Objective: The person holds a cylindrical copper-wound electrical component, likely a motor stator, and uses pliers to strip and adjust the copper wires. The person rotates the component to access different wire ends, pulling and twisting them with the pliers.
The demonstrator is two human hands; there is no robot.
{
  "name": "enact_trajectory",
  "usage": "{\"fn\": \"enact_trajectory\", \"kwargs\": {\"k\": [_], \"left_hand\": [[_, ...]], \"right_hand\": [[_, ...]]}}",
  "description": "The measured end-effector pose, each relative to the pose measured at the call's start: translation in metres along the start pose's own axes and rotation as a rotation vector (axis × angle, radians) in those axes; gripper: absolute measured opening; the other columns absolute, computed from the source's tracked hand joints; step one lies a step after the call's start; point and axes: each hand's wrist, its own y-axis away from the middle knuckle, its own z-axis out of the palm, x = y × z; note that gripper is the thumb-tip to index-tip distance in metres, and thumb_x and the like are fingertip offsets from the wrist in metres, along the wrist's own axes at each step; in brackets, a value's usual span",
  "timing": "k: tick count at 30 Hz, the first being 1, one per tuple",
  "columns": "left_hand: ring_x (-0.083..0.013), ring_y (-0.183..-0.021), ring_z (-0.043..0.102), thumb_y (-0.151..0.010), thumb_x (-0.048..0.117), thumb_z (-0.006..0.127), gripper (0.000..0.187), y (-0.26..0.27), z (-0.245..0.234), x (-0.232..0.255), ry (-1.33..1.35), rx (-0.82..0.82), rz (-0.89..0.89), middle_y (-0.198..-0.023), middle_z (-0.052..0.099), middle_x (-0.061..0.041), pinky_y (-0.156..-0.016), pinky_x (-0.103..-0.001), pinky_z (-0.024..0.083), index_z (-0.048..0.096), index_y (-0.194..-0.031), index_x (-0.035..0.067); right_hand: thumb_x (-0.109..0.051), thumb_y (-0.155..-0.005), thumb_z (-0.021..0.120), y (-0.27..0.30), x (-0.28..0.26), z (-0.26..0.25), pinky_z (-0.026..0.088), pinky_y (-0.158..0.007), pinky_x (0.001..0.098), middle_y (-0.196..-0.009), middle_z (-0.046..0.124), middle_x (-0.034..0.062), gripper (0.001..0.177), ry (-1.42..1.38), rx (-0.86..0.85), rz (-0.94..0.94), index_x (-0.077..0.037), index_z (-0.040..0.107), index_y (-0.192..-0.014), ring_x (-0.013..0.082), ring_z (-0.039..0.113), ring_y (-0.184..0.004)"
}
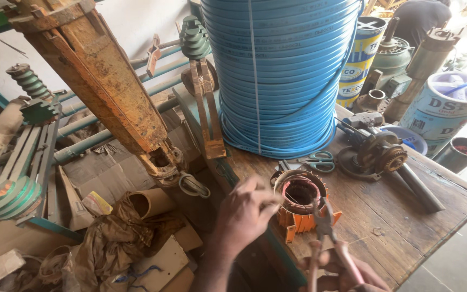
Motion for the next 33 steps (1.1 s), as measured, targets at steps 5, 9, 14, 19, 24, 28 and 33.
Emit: {"fn": "enact_trajectory", "kwargs": {"k": [5, 9, 14, 19, 24, 28, 33], "left_hand": [[-0.0322, -0.121, 0.052, -0.077, 0.016, 0.084, 0.015, -0.025, 0.033, 0.002, -0.23, -0.061, 0.029, -0.138, 0.054, -0.014, -0.098, -0.045, 0.051, 0.082, -0.092, 0.013], [-0.0287, -0.12, 0.05, -0.078, 0.022, 0.084, 0.018, -0.036, 0.039, -0.002, -0.309, -0.085, 0.017, -0.132, 0.057, -0.009, -0.1, -0.051, 0.044, 0.079, -0.081, 0.005], [-0.0309, -0.121, 0.048, -0.082, 0.019, 0.084, 0.016, -0.032, 0.054, 0.0, 0.076, -0.038, 0.142, -0.121, 0.059, -0.012, -0.106, -0.045, 0.042, 0.078, -0.081, 0.004], [-0.0311, -0.114, 0.054, -0.082, 0.017, 0.083, 0.015, -0.031, 0.055, -0.01, 0.118, 0.05, 0.093, -0.118, 0.06, -0.013, -0.099, -0.043, 0.046, 0.076, -0.085, 0.003], [-0.0321, -0.111, 0.058, -0.08, 0.01, 0.081, 0.01, -0.028, 0.053, -0.012, 0.226, 0.111, 0.16, -0.116, 0.06, -0.014, -0.095, -0.043, 0.05, 0.075, -0.085, 0.003], [-0.0319, -0.109, 0.057, -0.082, 0.009, 0.081, 0.009, -0.025, 0.053, -0.008, 0.226, 0.129, 0.143, -0.117, 0.06, -0.014, -0.094, -0.044, 0.049, 0.075, -0.084, 0.003], [-0.0319, -0.11, 0.055, -0.084, 0.01, 0.08, 0.008, -0.023, 0.056, -0.005, 0.217, 0.131, 0.13, -0.118, 0.059, -0.015, -0.095, -0.044, 0.048, 0.075, -0.086, 0.004]], "right_hand": [[-0.052, -0.085, 0.076, 0.018, 0.01, -0.043, 0.058, -0.086, 0.0696, -0.13, 0.063, 0.0367, 0.083, 0.069, -0.038, -0.216, 0.013, 0.056, -0.132, 0.0546, 0.074, -0.101], [-0.041, -0.08, 0.083, 0.025, -0.009, -0.087, 0.06, -0.086, 0.0666, -0.133, 0.061, 0.0365, 0.082, 0.237, -0.06, -0.31, 0.009, 0.051, -0.137, 0.0518, 0.073, -0.102], [-0.042, -0.092, 0.067, 0.021, 0.01, -0.111, 0.061, -0.075, 0.0586, -0.115, 0.067, 0.036, 0.07, 0.095, 0.193, -0.43, 0.013, 0.052, -0.133, 0.0429, 0.071, -0.085], [-0.039, -0.109, 0.042, 0.006, 0.052, -0.068, 0.064, -0.074, 0.0568, -0.108, 0.071, 0.0433, 0.061, 0.048, 0.383, -0.167, 0.016, 0.052, -0.134, 0.0461, 0.074, -0.086], [-0.039, -0.093, 0.064, -0.008, 0.034, -0.008, 0.055, -0.097, 0.0617, -0.135, 0.056, 0.0394, 0.068, -0.193, -0.19, -0.053, 0.007, 0.048, -0.141, 0.0499, 0.067, -0.112], [-0.029, -0.079, 0.077, -0.021, 0.007, 0.016, 0.044, -0.112, 0.0639, -0.147, 0.048, 0.031, 0.078, -0.239, -0.556, 0.057, -0.005, 0.045, -0.146, 0.0471, 0.061, -0.124], [-0.009, -0.07, 0.07, -0.02, 0.002, 0.029, 0.042, -0.113, 0.068, -0.141, 0.051, 0.0311, 0.073, -0.293, -0.504, 0.021, -0.002, 0.042, -0.138, 0.0476, 0.062, -0.122]]}}
